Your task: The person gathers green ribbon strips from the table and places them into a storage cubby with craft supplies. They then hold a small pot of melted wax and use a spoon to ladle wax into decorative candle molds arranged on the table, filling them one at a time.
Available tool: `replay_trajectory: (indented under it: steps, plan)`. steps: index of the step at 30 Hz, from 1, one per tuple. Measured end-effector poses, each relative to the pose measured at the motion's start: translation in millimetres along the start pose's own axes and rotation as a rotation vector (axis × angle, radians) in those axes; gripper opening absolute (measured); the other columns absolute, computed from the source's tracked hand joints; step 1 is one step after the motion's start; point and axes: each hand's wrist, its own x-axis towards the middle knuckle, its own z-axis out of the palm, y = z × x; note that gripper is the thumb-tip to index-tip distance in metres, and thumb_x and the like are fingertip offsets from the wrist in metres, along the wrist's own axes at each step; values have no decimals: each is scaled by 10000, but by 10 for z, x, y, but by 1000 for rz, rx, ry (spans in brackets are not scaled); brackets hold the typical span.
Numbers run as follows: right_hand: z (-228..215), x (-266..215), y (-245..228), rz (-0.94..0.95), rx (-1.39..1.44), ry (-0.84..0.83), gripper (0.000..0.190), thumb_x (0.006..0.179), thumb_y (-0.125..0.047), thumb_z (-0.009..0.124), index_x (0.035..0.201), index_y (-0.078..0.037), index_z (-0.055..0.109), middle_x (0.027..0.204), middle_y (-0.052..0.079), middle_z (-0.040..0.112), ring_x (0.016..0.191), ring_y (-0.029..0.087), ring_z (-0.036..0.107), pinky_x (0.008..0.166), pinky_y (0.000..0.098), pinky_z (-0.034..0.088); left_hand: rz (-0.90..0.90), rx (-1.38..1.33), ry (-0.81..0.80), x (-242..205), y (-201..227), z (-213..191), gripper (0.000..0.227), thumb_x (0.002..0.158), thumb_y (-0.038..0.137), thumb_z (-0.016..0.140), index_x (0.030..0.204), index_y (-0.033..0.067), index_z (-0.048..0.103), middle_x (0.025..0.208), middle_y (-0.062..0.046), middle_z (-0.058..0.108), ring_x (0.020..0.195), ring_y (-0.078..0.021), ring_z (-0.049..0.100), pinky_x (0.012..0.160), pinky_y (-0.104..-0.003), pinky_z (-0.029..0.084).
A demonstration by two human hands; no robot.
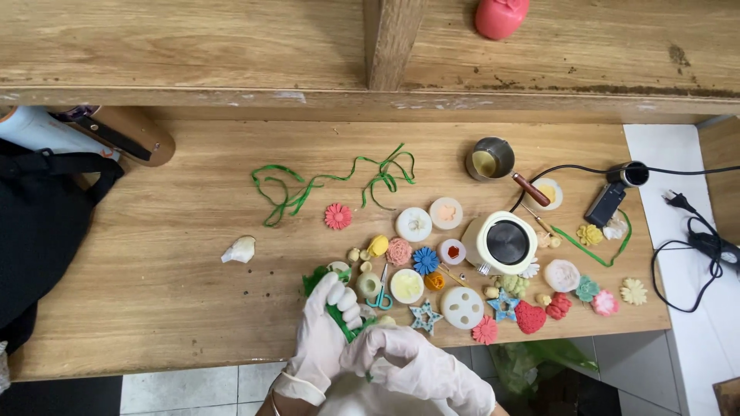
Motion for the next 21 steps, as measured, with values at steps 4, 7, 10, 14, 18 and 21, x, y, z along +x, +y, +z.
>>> replay_trajectory:
  steps: [4, 7, 10, 14, 18, 21]
  plan:
    - [-394, 15, 84, 352, -5, -93, 255, 967, -118, 723, 1185, 4, 673, 1226, 114, 701, 1199, 238, 645, 1057, 352, 520, 102, -159, 15, -65, 217, 148, 430, 1007, 342, 555, 668, 187, 341, 648, 40, 334, 576, -115, 341, 541, -283, 313]
    - [-1137, 192, 427, 503, -18, 40, 288, 904, -63, 712, 1181, 11, 686, 1138, 132, 747, 1054, 244, 719, 918, 349, 586, 143, -159, -65, -195, 369, -28, 445, 1020, 318, 532, 644, 190, 331, 624, 50, 283, 548, -105, 263, 520, -283, 252]
    - [-1843, 736, 626, 527, -347, 402, 243, 888, -70, 690, 1124, -10, 687, 1031, 153, 749, 897, 255, 739, 780, 351, 589, 198, -30, -105, -358, 486, -155, 445, 1036, 325, 537, 646, 180, 378, 573, 60, 267, 481, -92, 200, 466, -280, 201]
    - [-2239, 1557, 653, 131, -1475, 577, 243, 866, -184, 688, 1072, -59, 654, 1024, 198, 673, 866, 371, 681, 729, 464, 563, 172, 197, 206, -493, 483, -558, 398, 1017, 388, 528, 733, 110, 520, 505, 54, 243, 412, -100, 154, 426, -287, 160]
    - [-2783, 2080, 1571, 174, -1827, 432, 206, 1033, -264, 602, 1103, -72, 628, 1035, 186, 662, 894, 377, 690, 707, 496, 569, 104, 369, 340, -641, 478, -711, 362, 985, 399, 535, 888, 78, 670, 498, 35, 314, 387, -108, 209, 408, -292, 166]
    - [-3008, 2138, 1945, 211, -1971, 531, 288, 999, -299, 584, 1108, -35, 615, 1025, 178, 688, 931, 342, 704, 702, 474, 581, 78, 485, 353, -625, 515, -752, 406, 955, 409, 539, 998, 67, 752, 520, 11, 442, 401, -108, 312, 419, -282, 208]
